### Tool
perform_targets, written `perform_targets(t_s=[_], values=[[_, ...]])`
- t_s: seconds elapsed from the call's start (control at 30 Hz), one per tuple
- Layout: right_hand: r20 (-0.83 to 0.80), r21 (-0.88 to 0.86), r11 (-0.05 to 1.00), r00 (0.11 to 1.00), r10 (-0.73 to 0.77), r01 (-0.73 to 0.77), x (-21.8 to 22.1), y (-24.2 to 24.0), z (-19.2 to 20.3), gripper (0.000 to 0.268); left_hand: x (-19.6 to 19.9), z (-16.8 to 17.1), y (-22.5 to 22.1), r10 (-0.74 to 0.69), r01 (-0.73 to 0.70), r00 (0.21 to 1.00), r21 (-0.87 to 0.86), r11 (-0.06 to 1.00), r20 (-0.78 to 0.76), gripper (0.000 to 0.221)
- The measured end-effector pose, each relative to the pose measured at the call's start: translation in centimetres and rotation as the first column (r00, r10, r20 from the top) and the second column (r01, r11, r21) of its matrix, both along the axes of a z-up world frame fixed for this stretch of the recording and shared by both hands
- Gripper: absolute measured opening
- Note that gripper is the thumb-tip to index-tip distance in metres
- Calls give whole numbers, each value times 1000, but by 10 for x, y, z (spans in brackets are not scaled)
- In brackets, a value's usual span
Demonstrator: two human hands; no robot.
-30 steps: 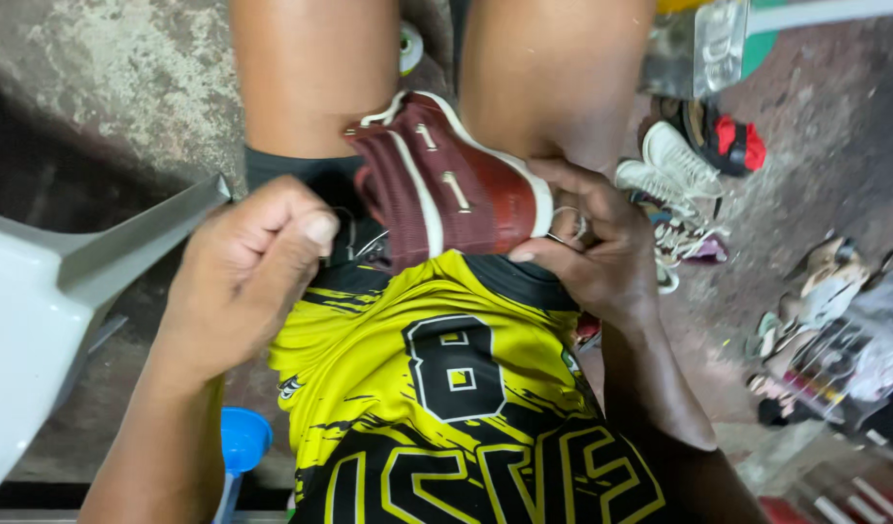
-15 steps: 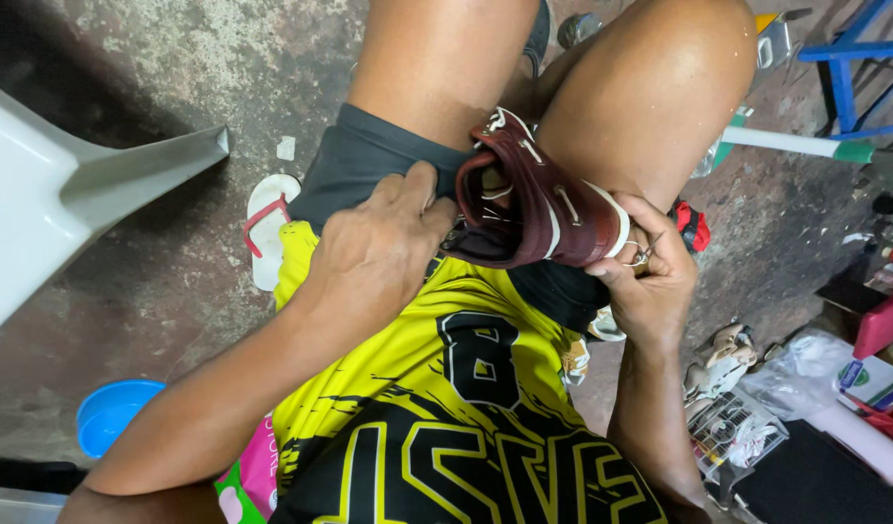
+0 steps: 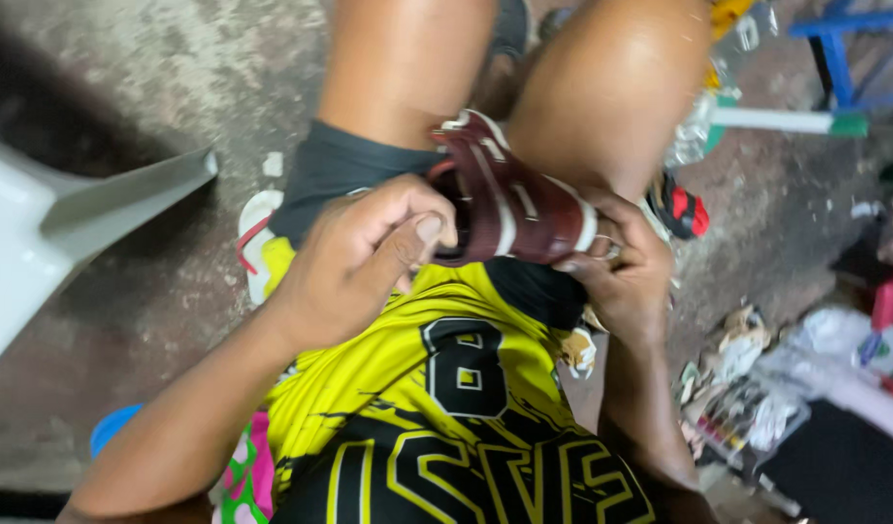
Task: The person stitches the sole of a shoe using a needle and thread.
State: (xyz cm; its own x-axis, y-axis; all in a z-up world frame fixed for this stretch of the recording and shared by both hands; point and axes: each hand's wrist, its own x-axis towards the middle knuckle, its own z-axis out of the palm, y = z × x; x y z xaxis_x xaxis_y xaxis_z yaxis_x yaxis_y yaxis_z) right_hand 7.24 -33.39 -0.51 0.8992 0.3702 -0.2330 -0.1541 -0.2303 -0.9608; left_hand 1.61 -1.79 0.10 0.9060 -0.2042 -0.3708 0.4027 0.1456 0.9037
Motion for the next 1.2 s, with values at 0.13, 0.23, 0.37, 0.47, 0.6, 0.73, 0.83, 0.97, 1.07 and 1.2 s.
perform_targets(t_s=[0.13,0.23,0.37,0.47,0.6,0.73,0.83,0.97,1.07,1.2], values=[[-48,-50,998,998,-31,29,-5,24,14,67,12,7,-1,-293,-175,785,649,740,545,14],[-68,-139,988,995,-74,64,-12,33,21,66,16,1,5,-402,-109,780,736,668,481,24],[69,-226,974,998,8,8,-13,35,20,70,10,-15,52,-171,-52,943,634,772,286,38],[-66,-212,977,997,-51,36,-13,39,22,70,-7,-18,84,239,-264,964,464,845,114,27],[-149,-175,984,987,-52,25,-1,43,24,70,-2,-32,91,410,-406,908,433,805,89,13],[-130,-145,989,992,-1,-18,1,37,29,69,-7,-30,80,410,-426,900,501,754,148,6],[-264,-54,997,962,-72,59,3,38,29,69,-15,-6,65,115,-416,892,692,589,438,13],[-162,-54,998,987,-20,11,0,38,27,70,-1,17,22,-268,-90,852,631,770,449,30],[-206,13,1000,978,-18,21,2,37,24,68,37,-11,3,-538,330,803,559,760,257,25],[-112,-96,995,994,-1,-10,-6,30,25,70,55,-44,-11,-656,427,638,524,737,402,23]])
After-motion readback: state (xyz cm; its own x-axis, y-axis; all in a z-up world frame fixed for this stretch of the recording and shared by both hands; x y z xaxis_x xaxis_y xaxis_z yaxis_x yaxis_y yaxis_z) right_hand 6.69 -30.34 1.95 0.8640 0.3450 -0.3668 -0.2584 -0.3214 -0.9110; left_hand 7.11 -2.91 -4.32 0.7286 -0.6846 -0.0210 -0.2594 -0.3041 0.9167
